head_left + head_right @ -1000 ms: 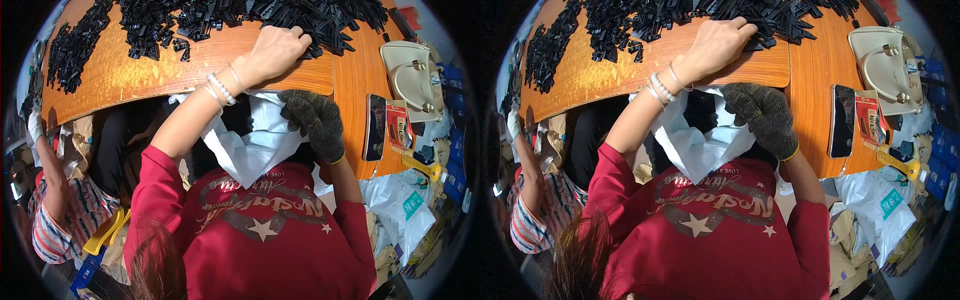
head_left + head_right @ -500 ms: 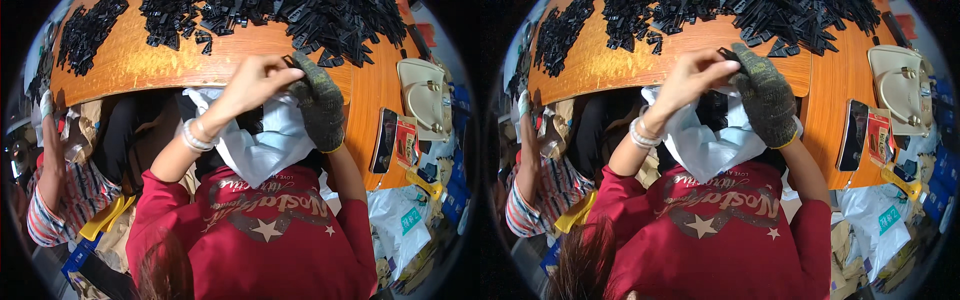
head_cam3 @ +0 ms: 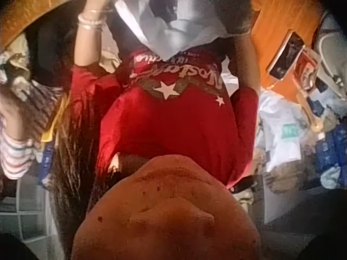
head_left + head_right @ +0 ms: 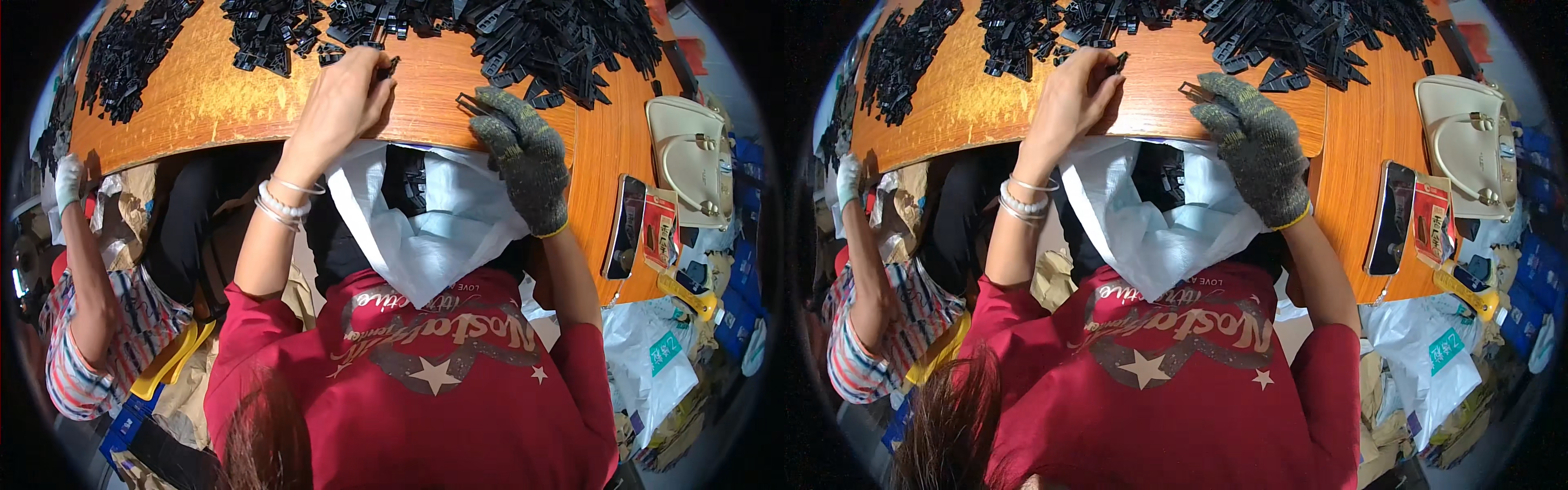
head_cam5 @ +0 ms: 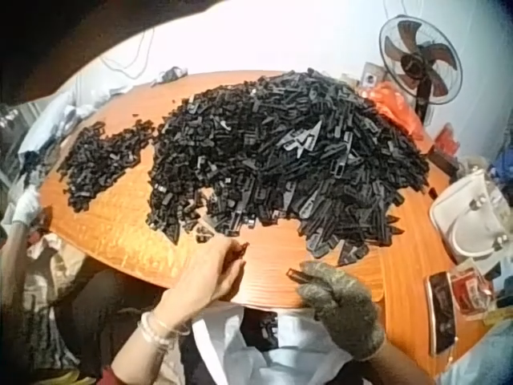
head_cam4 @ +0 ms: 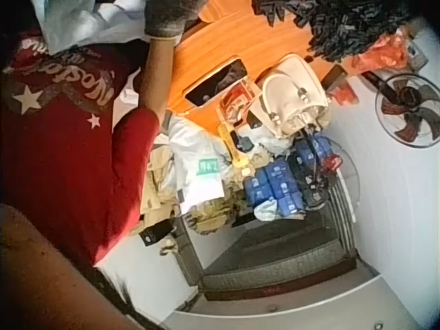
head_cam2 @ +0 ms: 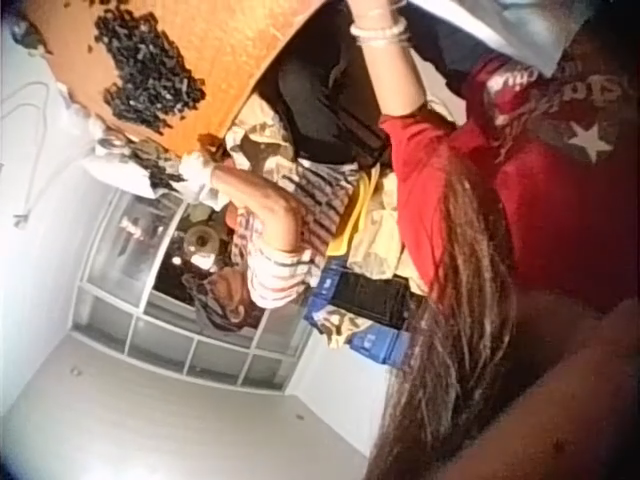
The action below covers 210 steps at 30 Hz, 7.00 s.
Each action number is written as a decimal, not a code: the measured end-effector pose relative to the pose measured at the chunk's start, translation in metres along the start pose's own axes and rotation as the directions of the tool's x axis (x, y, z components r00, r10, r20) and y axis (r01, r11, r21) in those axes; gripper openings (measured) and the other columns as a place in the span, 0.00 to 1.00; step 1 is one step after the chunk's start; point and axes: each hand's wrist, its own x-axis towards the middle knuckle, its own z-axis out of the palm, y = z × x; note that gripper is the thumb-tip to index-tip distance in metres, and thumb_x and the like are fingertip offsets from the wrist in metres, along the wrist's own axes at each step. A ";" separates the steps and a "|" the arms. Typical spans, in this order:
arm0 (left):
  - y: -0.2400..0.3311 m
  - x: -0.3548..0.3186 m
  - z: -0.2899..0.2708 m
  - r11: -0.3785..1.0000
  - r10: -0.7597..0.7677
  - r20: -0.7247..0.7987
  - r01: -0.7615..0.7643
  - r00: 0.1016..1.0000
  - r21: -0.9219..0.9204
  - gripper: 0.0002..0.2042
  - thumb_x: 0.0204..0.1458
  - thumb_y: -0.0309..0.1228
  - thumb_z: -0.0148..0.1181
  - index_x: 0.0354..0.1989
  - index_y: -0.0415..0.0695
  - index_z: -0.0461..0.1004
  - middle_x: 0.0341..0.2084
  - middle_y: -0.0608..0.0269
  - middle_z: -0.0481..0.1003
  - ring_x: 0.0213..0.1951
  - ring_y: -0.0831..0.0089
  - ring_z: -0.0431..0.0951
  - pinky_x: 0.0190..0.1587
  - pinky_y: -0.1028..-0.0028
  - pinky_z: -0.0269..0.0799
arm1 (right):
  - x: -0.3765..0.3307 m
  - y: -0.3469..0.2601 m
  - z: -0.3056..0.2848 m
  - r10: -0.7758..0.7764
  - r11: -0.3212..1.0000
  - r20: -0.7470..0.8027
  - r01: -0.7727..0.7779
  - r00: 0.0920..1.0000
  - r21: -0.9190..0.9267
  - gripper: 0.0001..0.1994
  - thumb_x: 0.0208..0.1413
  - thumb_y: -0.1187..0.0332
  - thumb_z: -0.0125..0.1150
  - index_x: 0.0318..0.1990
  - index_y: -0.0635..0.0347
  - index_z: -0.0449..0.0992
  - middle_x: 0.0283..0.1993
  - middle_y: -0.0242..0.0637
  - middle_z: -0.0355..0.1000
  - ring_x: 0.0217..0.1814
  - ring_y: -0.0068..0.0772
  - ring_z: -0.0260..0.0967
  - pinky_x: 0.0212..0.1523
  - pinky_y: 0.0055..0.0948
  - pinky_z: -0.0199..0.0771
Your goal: Inspecting and sorting small black plastic manufacturing components at a workbench.
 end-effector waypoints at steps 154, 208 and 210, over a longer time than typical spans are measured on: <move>0.022 -0.002 0.037 0.948 0.148 0.066 -0.123 0.987 -0.294 0.08 0.44 0.23 0.60 0.31 0.37 0.66 0.28 0.52 0.66 0.30 0.51 0.72 0.31 0.60 0.69 | 0.066 -0.034 -0.009 -0.315 0.630 0.442 0.533 0.840 -0.565 0.19 0.39 0.48 0.67 0.26 0.55 0.77 0.23 0.39 0.72 0.26 0.41 0.73 0.25 0.39 0.70; 0.053 -0.001 0.011 0.426 -0.180 0.654 0.658 0.734 -0.621 0.06 0.53 0.28 0.59 0.30 0.37 0.78 0.21 0.70 0.75 0.20 0.81 0.71 0.24 0.78 0.67 | 0.002 -0.027 -0.006 -0.324 0.847 -0.124 0.230 0.938 -0.480 0.21 0.47 0.71 0.67 0.51 0.52 0.75 0.48 0.43 0.74 0.47 0.44 0.74 0.46 0.33 0.75; 0.041 -0.014 0.006 0.653 -0.232 0.355 0.415 0.906 -0.633 0.07 0.54 0.29 0.59 0.30 0.37 0.78 0.20 0.65 0.76 0.20 0.79 0.72 0.24 0.78 0.67 | 0.002 -0.026 -0.004 -0.348 0.808 0.010 0.306 0.937 -0.504 0.19 0.47 0.70 0.67 0.50 0.53 0.74 0.47 0.42 0.74 0.46 0.44 0.75 0.43 0.34 0.76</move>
